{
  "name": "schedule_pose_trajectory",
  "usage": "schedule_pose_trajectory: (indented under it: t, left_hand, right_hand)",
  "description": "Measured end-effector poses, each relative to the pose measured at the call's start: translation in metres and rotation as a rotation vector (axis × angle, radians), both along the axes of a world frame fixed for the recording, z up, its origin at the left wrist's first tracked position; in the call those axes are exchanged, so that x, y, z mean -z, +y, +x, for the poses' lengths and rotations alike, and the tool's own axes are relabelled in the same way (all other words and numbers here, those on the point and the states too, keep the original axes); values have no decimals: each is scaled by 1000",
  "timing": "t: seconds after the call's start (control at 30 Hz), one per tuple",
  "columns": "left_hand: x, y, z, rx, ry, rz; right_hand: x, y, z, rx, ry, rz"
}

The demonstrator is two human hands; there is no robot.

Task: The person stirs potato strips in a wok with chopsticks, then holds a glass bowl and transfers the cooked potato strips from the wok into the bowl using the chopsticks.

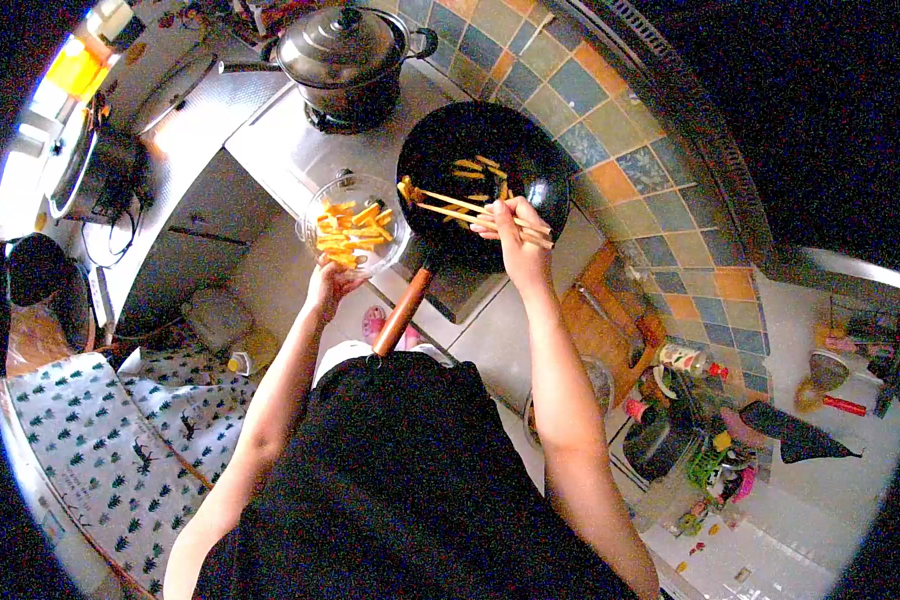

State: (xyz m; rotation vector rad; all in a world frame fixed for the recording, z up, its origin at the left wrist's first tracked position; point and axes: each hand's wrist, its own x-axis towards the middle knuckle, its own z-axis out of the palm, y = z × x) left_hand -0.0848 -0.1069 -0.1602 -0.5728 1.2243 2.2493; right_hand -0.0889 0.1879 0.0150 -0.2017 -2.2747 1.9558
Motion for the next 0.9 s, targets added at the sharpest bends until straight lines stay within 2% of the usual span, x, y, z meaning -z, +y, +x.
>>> schedule_pose_trajectory:
  t: [0.43,0.63,0.83,0.9]
  left_hand:
    - [-1,2,-6,-35,-36,-36]
    - [1,-1,-5,10,-34,-49]
    - [-5,-2,-1,-40,-21,-14]
    - [-4,-5,0,-17,-2,-2]
  right_hand:
    - [-55,-19,20,-125,73,76]
    - [-47,-43,13,-250,72,58]
    - [-46,-22,16,-146,63,-88]
    - [-45,-7,17,-53,95,-46]
